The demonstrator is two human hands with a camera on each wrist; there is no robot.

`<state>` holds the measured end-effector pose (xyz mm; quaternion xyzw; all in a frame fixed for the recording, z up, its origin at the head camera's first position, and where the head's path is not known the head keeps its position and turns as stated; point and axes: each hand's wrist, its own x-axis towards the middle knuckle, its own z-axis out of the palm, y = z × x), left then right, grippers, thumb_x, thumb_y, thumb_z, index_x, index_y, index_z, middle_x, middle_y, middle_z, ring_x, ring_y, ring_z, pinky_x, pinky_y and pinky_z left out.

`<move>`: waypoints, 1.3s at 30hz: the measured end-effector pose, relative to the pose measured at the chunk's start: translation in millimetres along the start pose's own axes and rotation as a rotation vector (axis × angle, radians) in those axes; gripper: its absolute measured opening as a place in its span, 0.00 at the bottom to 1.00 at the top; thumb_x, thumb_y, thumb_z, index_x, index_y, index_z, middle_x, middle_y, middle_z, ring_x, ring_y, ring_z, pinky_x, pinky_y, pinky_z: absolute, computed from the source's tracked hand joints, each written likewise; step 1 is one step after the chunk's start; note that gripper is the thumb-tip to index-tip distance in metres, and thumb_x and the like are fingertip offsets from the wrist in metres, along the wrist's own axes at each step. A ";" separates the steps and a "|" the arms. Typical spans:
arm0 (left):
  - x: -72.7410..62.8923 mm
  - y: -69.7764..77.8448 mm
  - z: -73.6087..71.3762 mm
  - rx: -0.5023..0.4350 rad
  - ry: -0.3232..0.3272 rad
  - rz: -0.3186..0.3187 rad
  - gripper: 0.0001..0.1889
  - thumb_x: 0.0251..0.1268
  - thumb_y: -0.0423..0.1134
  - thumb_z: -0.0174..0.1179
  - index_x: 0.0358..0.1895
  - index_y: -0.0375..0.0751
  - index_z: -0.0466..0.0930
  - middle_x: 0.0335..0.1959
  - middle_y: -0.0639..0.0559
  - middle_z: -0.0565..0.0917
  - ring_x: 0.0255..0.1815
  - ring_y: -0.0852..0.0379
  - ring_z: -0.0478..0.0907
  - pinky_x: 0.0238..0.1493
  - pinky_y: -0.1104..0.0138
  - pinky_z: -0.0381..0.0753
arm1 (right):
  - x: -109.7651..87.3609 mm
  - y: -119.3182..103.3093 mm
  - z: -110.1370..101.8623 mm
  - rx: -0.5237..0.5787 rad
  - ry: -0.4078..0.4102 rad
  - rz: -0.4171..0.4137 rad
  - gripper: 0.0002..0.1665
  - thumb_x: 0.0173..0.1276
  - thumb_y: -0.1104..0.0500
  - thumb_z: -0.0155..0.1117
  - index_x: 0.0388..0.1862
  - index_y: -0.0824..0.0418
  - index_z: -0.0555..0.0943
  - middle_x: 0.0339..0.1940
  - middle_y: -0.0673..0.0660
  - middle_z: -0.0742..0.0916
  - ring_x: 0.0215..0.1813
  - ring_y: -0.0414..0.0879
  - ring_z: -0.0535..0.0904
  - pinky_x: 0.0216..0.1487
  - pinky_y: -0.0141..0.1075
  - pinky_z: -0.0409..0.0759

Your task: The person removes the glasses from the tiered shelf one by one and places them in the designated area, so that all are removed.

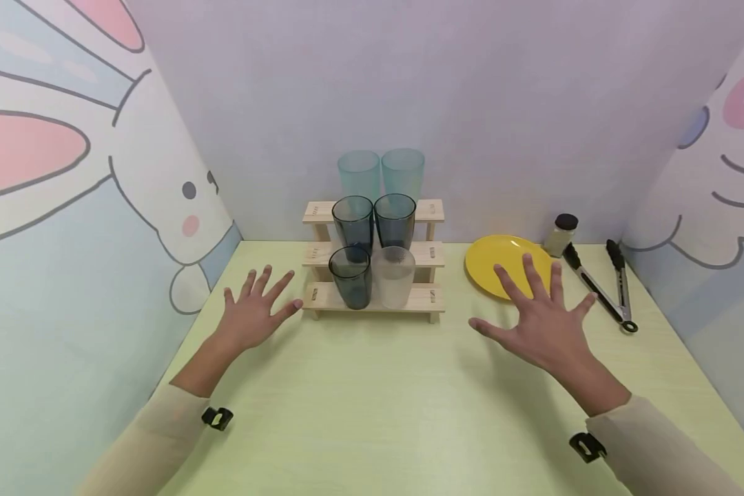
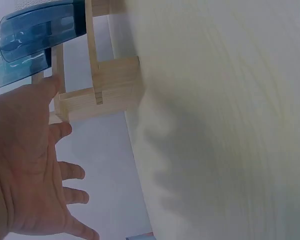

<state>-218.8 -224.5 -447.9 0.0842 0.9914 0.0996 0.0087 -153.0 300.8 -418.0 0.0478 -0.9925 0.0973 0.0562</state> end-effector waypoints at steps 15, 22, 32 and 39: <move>23.5 10.0 22.6 -0.064 -0.071 -0.003 0.42 0.84 0.76 0.38 0.92 0.63 0.53 0.94 0.37 0.48 0.94 0.26 0.41 0.78 0.15 0.41 | 27.1 -56.4 7.5 0.054 -0.006 -0.110 0.66 0.66 0.14 0.63 0.94 0.36 0.52 0.96 0.60 0.50 0.93 0.76 0.38 0.69 0.94 0.33; 29.6 14.3 24.6 -0.112 -0.071 0.002 0.41 0.86 0.74 0.39 0.91 0.60 0.57 0.93 0.36 0.51 0.93 0.26 0.43 0.78 0.15 0.43 | 40.0 -82.9 10.0 0.084 -0.010 -0.161 0.66 0.66 0.16 0.65 0.94 0.39 0.54 0.96 0.59 0.56 0.94 0.72 0.45 0.74 0.91 0.37; 34.6 18.4 30.1 -0.136 -0.071 0.007 0.39 0.87 0.73 0.38 0.90 0.59 0.59 0.92 0.37 0.55 0.93 0.27 0.44 0.79 0.16 0.44 | 62.7 -109.6 23.1 0.187 0.074 -0.224 0.67 0.64 0.22 0.74 0.92 0.51 0.59 0.88 0.66 0.70 0.89 0.66 0.64 0.82 0.82 0.47; 36.1 20.5 31.3 -0.140 -0.081 0.021 0.39 0.87 0.73 0.37 0.90 0.57 0.59 0.92 0.38 0.56 0.93 0.27 0.46 0.80 0.18 0.48 | 73.6 -120.2 27.8 0.305 0.100 -0.229 0.65 0.64 0.26 0.79 0.88 0.58 0.64 0.82 0.70 0.77 0.79 0.71 0.75 0.83 0.71 0.63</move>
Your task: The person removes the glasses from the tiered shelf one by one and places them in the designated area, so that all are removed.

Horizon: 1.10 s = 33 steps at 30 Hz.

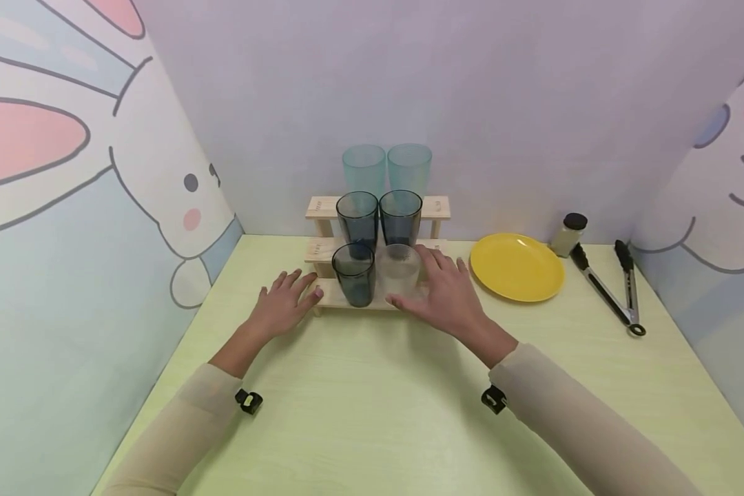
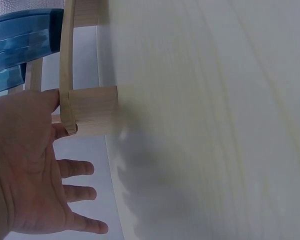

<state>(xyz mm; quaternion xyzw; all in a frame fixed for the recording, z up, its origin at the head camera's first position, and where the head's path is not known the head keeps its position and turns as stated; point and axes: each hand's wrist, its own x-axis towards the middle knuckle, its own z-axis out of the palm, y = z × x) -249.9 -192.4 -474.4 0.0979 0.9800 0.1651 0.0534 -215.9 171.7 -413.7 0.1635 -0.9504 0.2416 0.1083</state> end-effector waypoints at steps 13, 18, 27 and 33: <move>0.5 3.2 -0.7 -0.015 -0.006 0.034 0.38 0.91 0.68 0.36 0.90 0.50 0.59 0.89 0.38 0.65 0.88 0.28 0.61 0.78 0.26 0.66 | 15.6 -6.5 12.2 0.115 0.036 0.027 0.63 0.64 0.34 0.83 0.83 0.69 0.67 0.78 0.71 0.80 0.74 0.71 0.81 0.73 0.65 0.79; 1.9 1.9 1.0 -0.046 -0.019 0.043 0.38 0.92 0.66 0.36 0.90 0.48 0.58 0.85 0.36 0.72 0.84 0.27 0.68 0.77 0.32 0.71 | 18.3 -6.7 15.2 0.126 0.064 0.036 0.60 0.64 0.36 0.85 0.81 0.69 0.70 0.75 0.70 0.82 0.70 0.70 0.83 0.69 0.65 0.81; 5.0 -0.1 1.9 -0.089 -0.028 0.060 0.38 0.92 0.66 0.37 0.89 0.46 0.59 0.73 0.32 0.84 0.75 0.28 0.79 0.73 0.36 0.77 | 18.6 -4.8 17.2 0.211 0.098 0.017 0.55 0.61 0.40 0.88 0.77 0.68 0.74 0.63 0.69 0.88 0.47 0.64 0.88 0.48 0.55 0.85; 4.8 -0.5 0.3 -0.098 -0.036 0.061 0.38 0.91 0.66 0.39 0.90 0.47 0.59 0.71 0.32 0.85 0.73 0.29 0.81 0.72 0.37 0.79 | 17.4 0.6 16.0 0.255 0.073 0.031 0.55 0.60 0.40 0.89 0.78 0.64 0.74 0.66 0.66 0.88 0.52 0.61 0.88 0.52 0.55 0.87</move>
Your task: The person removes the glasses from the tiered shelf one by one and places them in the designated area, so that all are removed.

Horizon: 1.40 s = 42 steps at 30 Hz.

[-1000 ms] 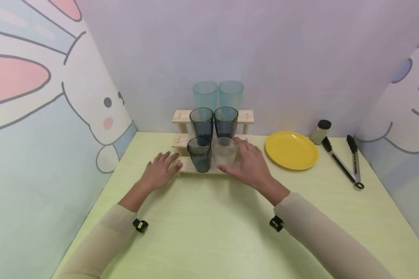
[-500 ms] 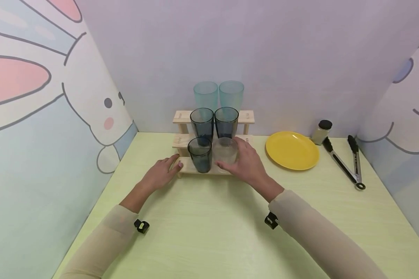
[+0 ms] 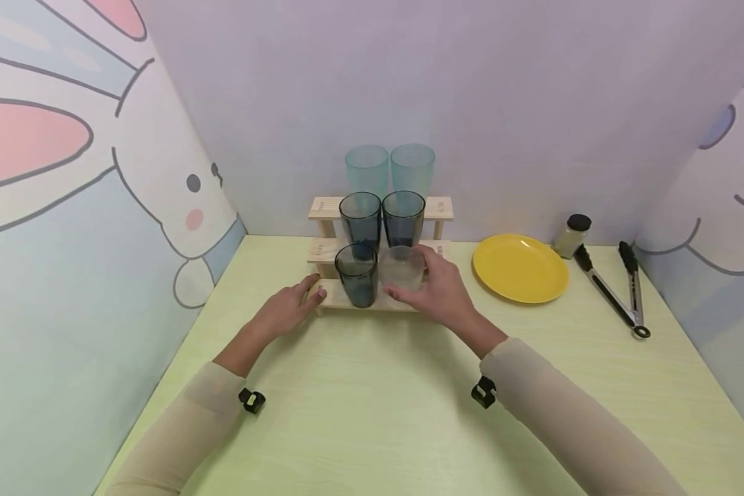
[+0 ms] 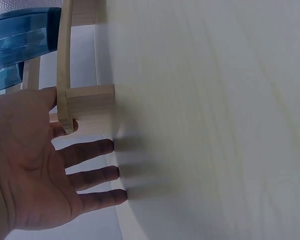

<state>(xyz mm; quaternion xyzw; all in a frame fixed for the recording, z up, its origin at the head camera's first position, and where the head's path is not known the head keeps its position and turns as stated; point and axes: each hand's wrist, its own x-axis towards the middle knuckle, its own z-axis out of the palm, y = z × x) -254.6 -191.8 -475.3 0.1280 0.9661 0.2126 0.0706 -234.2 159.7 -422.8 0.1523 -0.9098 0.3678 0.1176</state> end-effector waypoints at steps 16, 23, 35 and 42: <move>2.0 3.1 -5.9 -0.016 -0.054 -0.018 0.38 0.91 0.66 0.39 0.90 0.46 0.57 0.70 0.31 0.85 0.71 0.32 0.84 0.71 0.40 0.80 | -11.2 23.2 -42.0 0.135 -0.104 0.079 0.54 0.60 0.40 0.90 0.79 0.54 0.73 0.70 0.59 0.87 0.69 0.62 0.85 0.70 0.62 0.84; 4.3 -0.6 -7.1 -0.014 -0.077 -0.012 0.40 0.90 0.68 0.38 0.89 0.45 0.57 0.71 0.31 0.85 0.72 0.33 0.84 0.71 0.38 0.79 | -23.6 39.0 -69.0 0.145 -0.132 0.128 0.53 0.62 0.43 0.89 0.80 0.52 0.72 0.70 0.58 0.86 0.70 0.59 0.84 0.66 0.32 0.85; 4.9 2.6 -8.4 -0.034 -0.114 -0.029 0.40 0.91 0.68 0.39 0.90 0.45 0.53 0.78 0.31 0.78 0.78 0.33 0.78 0.79 0.40 0.74 | -43.9 76.6 -100.2 0.293 -0.179 0.105 0.50 0.66 0.60 0.87 0.82 0.55 0.70 0.72 0.62 0.83 0.67 0.37 0.83 0.60 0.18 0.79; 19.7 -22.6 6.6 -0.003 -0.095 0.023 0.48 0.83 0.79 0.35 0.89 0.45 0.57 0.71 0.30 0.84 0.71 0.32 0.84 0.70 0.41 0.81 | -55.9 98.0 -107.9 0.343 -0.214 0.090 0.48 0.69 0.65 0.83 0.83 0.57 0.68 0.71 0.54 0.84 0.66 0.27 0.82 0.58 0.22 0.83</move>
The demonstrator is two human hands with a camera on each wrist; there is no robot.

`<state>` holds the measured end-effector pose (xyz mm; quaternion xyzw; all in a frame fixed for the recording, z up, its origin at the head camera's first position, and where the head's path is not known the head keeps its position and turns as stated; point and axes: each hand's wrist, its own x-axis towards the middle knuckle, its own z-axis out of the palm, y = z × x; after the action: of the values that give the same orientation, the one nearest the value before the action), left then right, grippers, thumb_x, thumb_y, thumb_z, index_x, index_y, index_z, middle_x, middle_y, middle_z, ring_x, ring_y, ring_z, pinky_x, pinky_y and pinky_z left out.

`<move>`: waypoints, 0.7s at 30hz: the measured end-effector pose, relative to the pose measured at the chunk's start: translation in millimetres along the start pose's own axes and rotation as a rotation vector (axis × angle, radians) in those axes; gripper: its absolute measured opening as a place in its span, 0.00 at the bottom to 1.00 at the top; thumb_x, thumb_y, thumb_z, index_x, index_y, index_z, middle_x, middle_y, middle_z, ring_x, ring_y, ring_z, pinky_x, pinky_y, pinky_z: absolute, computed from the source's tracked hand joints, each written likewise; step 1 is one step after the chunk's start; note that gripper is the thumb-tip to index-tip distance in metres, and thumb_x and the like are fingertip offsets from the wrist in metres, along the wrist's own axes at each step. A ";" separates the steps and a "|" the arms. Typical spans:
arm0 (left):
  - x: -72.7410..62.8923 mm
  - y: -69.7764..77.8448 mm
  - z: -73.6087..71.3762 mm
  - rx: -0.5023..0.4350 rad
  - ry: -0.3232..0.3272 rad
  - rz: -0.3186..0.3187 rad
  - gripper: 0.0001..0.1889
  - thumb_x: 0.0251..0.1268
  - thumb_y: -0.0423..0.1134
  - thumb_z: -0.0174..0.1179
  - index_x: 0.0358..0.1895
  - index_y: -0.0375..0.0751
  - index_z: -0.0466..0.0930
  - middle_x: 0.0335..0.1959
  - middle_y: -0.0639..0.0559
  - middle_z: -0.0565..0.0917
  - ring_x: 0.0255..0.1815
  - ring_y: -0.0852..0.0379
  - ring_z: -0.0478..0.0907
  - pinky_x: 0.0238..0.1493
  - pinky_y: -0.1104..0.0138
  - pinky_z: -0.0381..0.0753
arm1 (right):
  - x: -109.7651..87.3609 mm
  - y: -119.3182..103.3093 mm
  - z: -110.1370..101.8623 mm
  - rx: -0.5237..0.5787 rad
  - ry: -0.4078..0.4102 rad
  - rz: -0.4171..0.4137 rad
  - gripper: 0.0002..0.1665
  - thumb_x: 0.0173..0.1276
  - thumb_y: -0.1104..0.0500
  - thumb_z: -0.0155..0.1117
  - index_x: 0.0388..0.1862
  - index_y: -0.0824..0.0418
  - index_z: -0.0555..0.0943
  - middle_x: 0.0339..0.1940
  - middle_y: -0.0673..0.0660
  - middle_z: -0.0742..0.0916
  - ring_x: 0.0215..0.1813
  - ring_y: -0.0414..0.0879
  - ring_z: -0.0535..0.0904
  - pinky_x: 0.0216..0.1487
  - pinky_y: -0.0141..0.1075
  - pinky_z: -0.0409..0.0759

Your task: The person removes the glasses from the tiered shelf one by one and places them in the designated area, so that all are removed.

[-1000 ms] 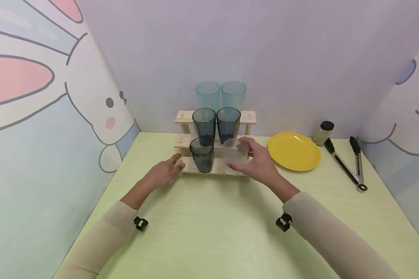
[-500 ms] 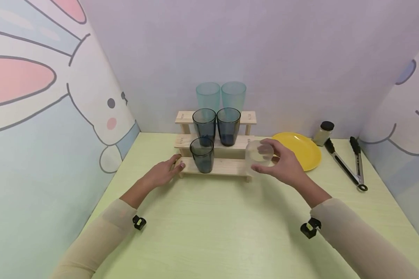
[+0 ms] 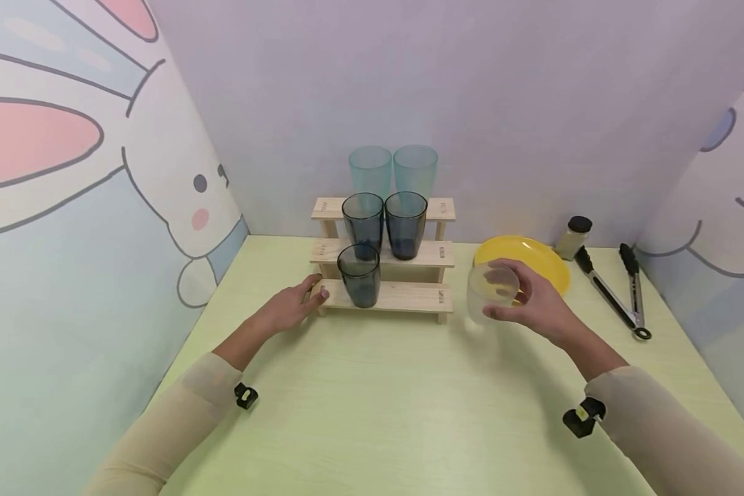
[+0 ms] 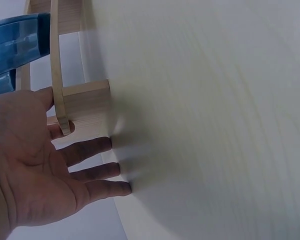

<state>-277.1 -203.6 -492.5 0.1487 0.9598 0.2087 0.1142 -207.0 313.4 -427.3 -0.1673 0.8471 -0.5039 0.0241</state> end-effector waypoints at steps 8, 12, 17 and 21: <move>11.6 -13.9 10.6 -0.017 0.010 -0.010 0.49 0.82 0.80 0.33 0.90 0.49 0.55 0.71 0.32 0.85 0.70 0.33 0.85 0.68 0.41 0.83 | -11.2 14.1 -8.4 -0.018 0.013 0.014 0.48 0.70 0.65 0.82 0.83 0.56 0.68 0.71 0.51 0.85 0.68 0.28 0.82 0.59 0.19 0.79; 17.8 -22.4 16.5 -0.036 0.015 -0.015 0.48 0.81 0.81 0.36 0.90 0.53 0.54 0.73 0.34 0.84 0.71 0.35 0.85 0.69 0.42 0.82 | -14.3 18.0 -10.3 -0.026 0.016 0.030 0.48 0.70 0.64 0.82 0.83 0.56 0.68 0.71 0.50 0.85 0.67 0.29 0.82 0.59 0.19 0.78; 11.0 -14.1 11.8 -0.028 0.026 0.004 0.48 0.83 0.79 0.33 0.89 0.48 0.57 0.71 0.31 0.85 0.68 0.33 0.86 0.66 0.40 0.83 | -15.8 24.1 -11.1 -0.020 0.022 0.033 0.48 0.70 0.65 0.82 0.83 0.57 0.68 0.70 0.49 0.85 0.65 0.30 0.83 0.57 0.20 0.80; -9.2 11.7 -5.7 -0.043 0.006 -0.005 0.43 0.88 0.73 0.36 0.89 0.45 0.57 0.71 0.29 0.84 0.70 0.31 0.84 0.70 0.38 0.80 | -15.6 27.7 -11.8 -0.009 0.025 0.029 0.48 0.69 0.65 0.82 0.83 0.58 0.68 0.69 0.48 0.85 0.64 0.32 0.84 0.57 0.21 0.81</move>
<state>-267.3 -198.6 -480.9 0.1434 0.9559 0.2293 0.1148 -202.0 340.2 -447.4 -0.1489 0.8520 -0.5016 0.0202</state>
